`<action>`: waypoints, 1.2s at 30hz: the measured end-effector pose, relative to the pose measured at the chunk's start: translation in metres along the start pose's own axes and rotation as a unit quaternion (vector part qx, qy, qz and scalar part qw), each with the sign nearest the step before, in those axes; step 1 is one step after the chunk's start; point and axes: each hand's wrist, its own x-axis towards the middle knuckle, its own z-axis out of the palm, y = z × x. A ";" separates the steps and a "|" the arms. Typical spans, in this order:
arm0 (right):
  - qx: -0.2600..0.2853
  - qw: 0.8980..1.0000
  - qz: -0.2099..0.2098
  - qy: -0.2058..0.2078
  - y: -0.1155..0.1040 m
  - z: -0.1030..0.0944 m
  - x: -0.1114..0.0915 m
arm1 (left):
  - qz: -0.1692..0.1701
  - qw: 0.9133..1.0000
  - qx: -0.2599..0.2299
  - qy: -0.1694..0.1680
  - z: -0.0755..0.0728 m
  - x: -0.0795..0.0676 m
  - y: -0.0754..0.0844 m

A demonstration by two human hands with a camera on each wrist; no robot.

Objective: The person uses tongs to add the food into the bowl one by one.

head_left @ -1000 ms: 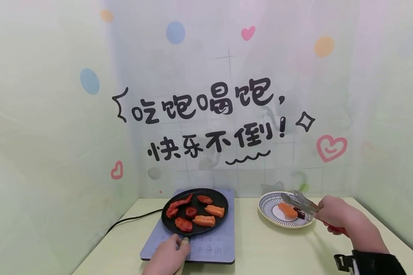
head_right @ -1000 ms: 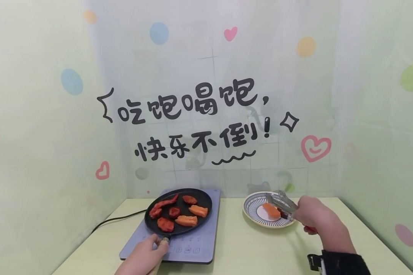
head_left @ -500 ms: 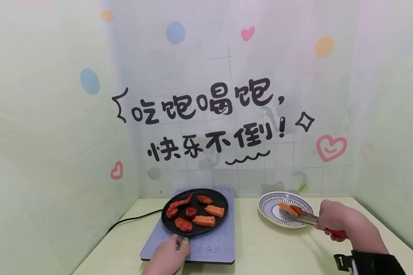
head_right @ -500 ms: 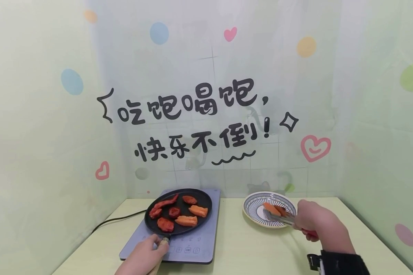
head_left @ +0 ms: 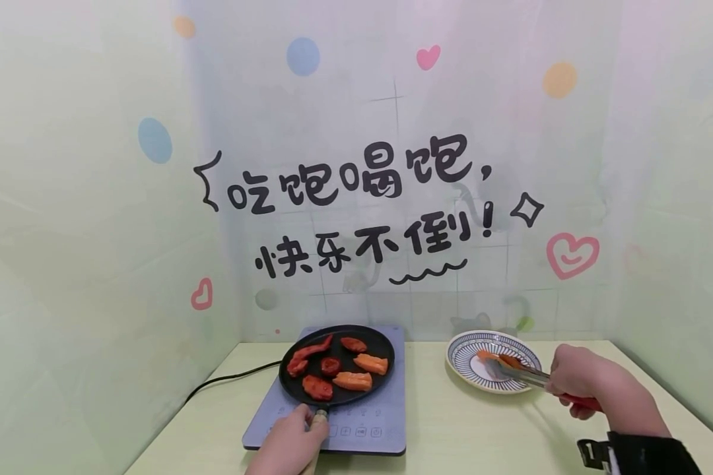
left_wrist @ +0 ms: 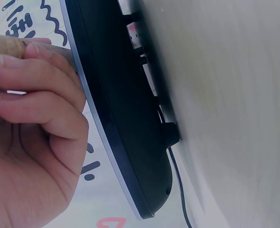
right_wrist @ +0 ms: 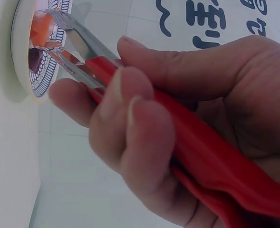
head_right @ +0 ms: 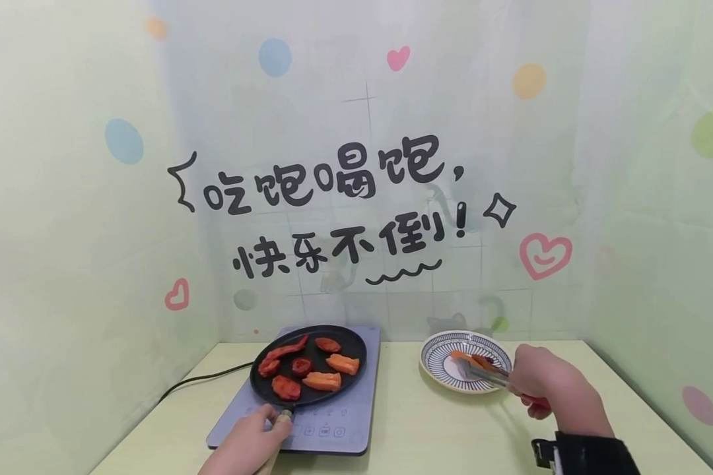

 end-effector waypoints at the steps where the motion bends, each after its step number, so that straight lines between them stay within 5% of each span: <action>1: 0.004 1.000 0.001 0.000 0.000 -0.001 0.000 | 0.000 1.000 0.000 0.000 0.000 0.000 0.000; 22: 0.003 0.999 -0.039 0.036 -0.014 -0.006 -0.006 | 0.000 1.000 0.001 -0.004 -0.002 -0.002 0.002; 29: -0.008 0.991 -0.076 0.107 -0.040 0.004 -0.003 | 0.003 1.000 -0.005 -0.007 -0.003 -0.002 0.002; 36: 0.005 0.980 -0.120 0.161 -0.075 0.035 0.009 | 0.000 1.000 -0.004 -0.010 -0.002 -0.001 0.002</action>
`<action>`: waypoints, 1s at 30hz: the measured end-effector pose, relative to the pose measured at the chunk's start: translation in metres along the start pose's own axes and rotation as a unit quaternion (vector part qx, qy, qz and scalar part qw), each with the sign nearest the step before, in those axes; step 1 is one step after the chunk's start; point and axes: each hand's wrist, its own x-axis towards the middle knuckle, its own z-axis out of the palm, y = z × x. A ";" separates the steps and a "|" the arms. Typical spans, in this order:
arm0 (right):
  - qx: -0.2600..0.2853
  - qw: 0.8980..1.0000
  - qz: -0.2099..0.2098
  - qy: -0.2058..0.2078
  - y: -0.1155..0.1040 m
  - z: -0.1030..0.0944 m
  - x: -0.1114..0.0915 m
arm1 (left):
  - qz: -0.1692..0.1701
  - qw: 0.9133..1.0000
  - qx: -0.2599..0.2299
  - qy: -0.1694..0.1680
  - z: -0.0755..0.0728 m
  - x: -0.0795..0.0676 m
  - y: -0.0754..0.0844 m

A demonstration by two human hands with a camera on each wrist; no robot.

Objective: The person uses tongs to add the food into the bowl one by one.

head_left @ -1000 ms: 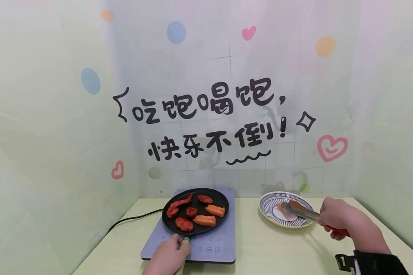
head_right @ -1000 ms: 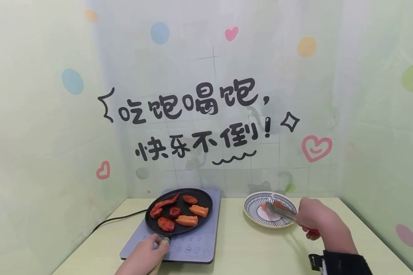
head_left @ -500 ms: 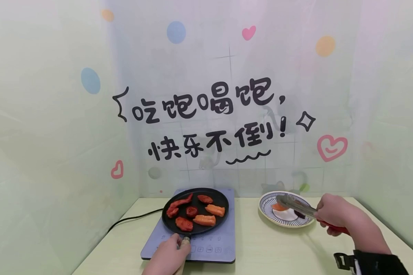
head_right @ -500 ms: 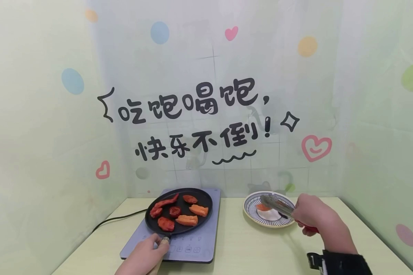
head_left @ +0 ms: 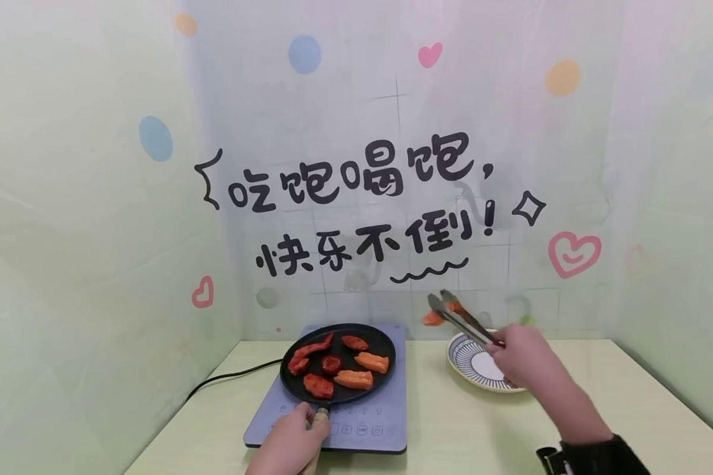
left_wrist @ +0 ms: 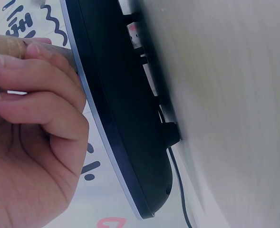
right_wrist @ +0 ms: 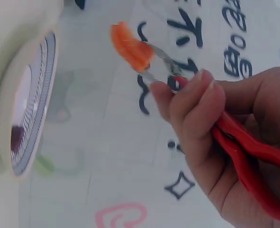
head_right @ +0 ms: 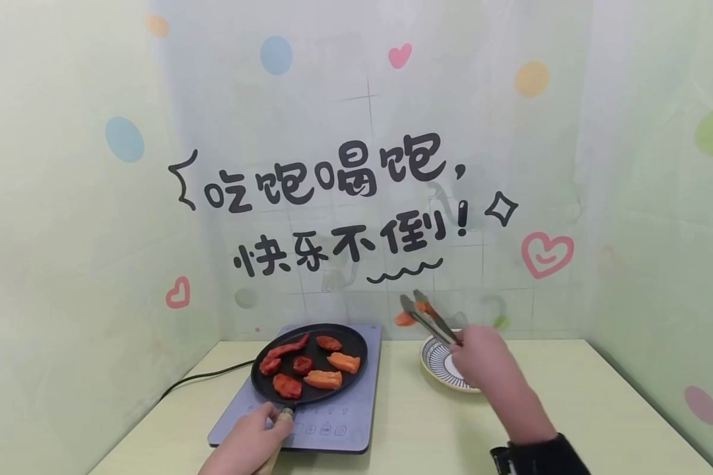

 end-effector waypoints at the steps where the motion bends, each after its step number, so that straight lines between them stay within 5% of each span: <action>1: -0.004 1.000 -0.011 0.009 -0.004 0.006 0.001 | 0.001 1.000 0.001 0.001 0.000 0.000 0.000; 6: -0.054 0.992 -0.084 0.072 -0.020 0.036 0.006 | -0.003 1.000 0.001 0.005 0.001 0.001 0.000; 14: -0.135 0.966 -0.172 0.136 -0.027 0.073 0.004 | -0.004 1.000 0.001 0.011 0.001 0.000 0.000; 19: -0.181 0.957 -0.181 0.134 -0.026 0.087 0.002 | -0.006 1.000 -0.003 0.006 0.002 0.000 -0.001; 30: -0.173 0.964 -0.171 0.108 -0.023 0.105 0.005 | -0.002 1.000 0.002 0.010 0.001 0.001 -0.001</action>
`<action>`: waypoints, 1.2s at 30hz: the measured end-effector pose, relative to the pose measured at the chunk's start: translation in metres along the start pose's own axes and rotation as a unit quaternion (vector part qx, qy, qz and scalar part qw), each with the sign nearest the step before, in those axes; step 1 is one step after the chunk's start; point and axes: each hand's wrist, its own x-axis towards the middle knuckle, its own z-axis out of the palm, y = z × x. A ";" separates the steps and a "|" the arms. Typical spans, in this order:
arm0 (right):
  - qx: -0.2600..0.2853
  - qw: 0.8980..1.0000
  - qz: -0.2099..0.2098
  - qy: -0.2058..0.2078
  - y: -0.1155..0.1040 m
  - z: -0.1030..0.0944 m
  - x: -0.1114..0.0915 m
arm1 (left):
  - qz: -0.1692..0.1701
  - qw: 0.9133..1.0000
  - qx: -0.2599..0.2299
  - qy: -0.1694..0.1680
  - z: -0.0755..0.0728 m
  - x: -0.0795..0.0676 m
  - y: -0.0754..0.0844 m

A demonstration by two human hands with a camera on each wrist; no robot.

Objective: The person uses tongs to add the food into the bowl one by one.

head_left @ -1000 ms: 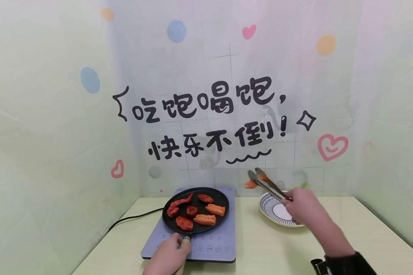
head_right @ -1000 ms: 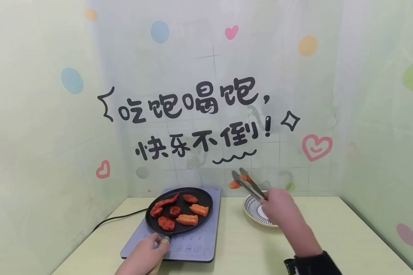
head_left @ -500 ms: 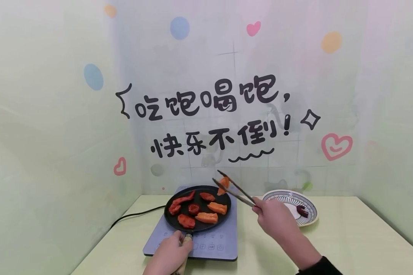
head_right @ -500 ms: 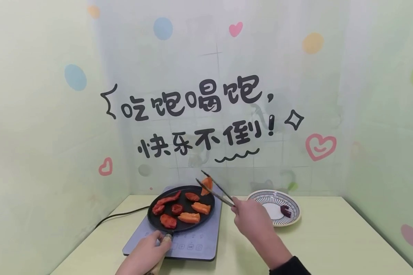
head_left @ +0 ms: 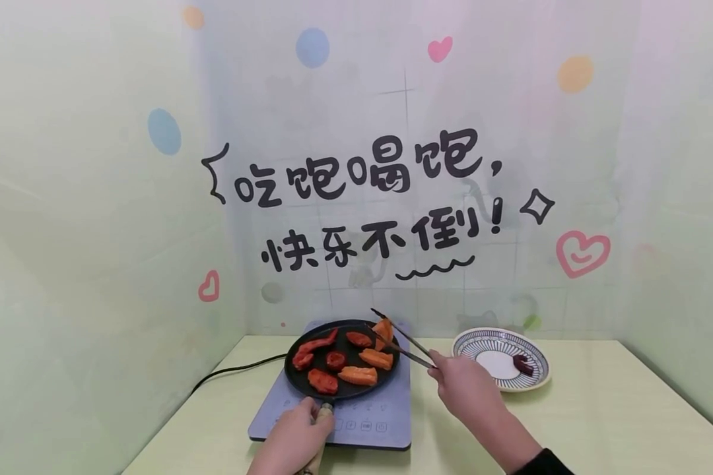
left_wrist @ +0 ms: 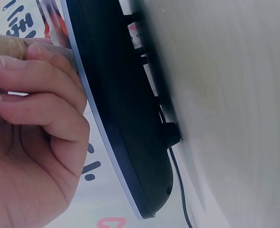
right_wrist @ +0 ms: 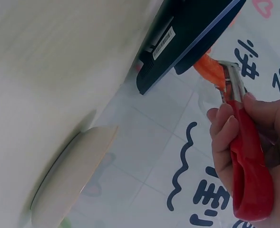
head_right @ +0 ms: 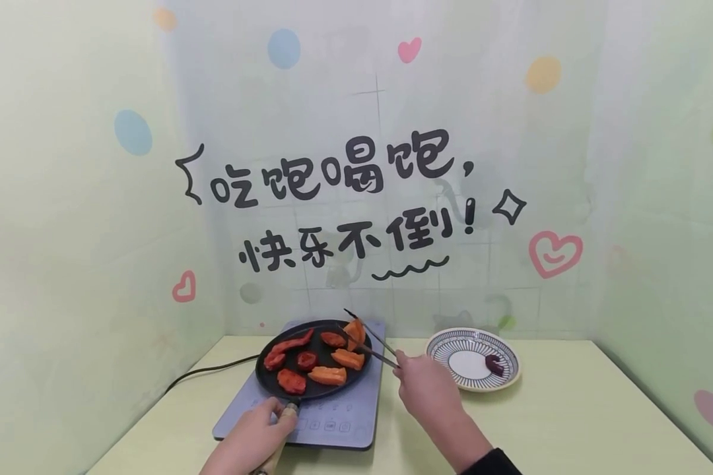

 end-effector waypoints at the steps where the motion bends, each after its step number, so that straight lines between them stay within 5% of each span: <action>1: 0.002 1.000 0.001 -0.005 0.000 0.001 0.000 | 0.000 1.000 -0.001 0.000 0.000 0.000 0.000; 17: 0.059 0.997 0.017 -0.038 0.004 0.005 0.002 | 0.000 1.000 0.005 0.002 -0.001 0.000 0.000; 27: 0.096 0.992 0.046 -0.066 0.012 -0.053 0.007 | 0.008 1.000 0.003 0.006 -0.001 0.001 0.003; 36: 0.025 0.997 -0.010 -0.068 0.024 -0.089 0.001 | -0.001 1.000 0.004 0.003 -0.001 0.000 0.002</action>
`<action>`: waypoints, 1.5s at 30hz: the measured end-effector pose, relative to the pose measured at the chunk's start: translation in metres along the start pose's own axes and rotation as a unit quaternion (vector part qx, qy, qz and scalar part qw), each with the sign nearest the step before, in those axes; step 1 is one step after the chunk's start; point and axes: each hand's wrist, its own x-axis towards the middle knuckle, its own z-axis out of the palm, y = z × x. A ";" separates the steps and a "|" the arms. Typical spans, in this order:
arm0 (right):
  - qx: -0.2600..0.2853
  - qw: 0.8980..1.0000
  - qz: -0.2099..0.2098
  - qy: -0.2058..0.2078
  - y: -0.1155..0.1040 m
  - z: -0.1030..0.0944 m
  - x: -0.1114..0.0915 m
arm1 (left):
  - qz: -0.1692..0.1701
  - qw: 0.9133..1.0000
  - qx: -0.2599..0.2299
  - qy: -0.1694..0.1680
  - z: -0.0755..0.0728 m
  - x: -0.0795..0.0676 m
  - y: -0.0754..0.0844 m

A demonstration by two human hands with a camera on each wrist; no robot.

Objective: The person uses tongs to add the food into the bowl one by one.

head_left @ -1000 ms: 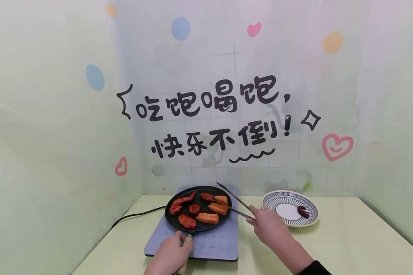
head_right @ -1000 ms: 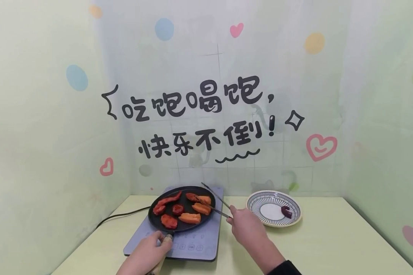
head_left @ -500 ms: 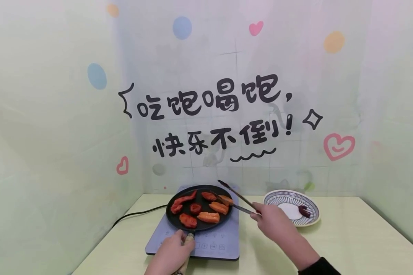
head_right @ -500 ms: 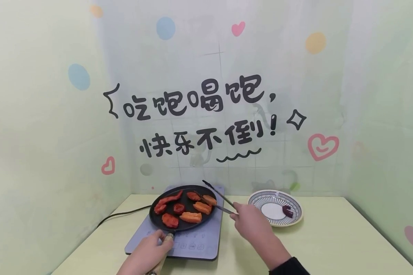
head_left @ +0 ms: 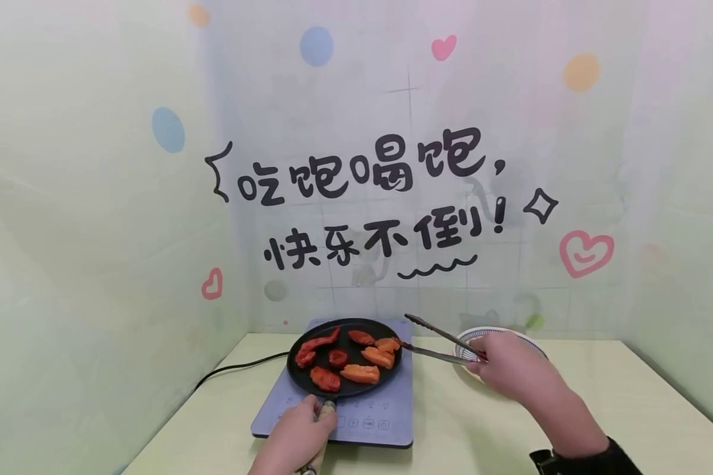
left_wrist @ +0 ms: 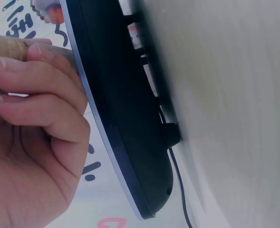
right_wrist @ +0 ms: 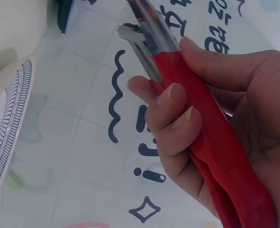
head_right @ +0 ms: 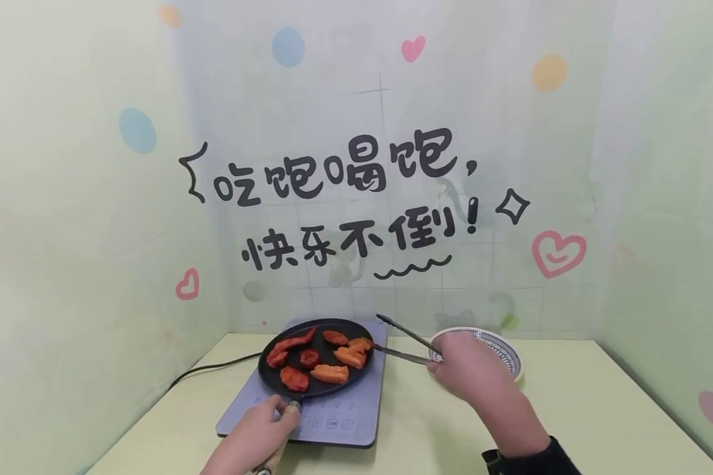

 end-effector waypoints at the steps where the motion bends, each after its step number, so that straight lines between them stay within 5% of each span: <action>1: -0.003 1.000 -0.002 -0.003 0.000 -0.001 0.000 | 0.000 1.000 0.000 0.000 0.000 0.000 0.000; 29: 0.006 0.997 0.061 -0.040 -0.010 0.029 0.006 | 0.003 1.000 0.006 0.005 -0.001 -0.002 0.002; 38: 0.027 0.998 0.046 -0.032 -0.001 0.007 0.002 | 0.007 1.000 0.010 0.007 -0.001 -0.004 0.002; 45: 0.053 0.995 0.052 -0.068 0.021 -0.017 -0.003 | 0.001 1.000 0.011 0.006 -0.001 -0.003 0.003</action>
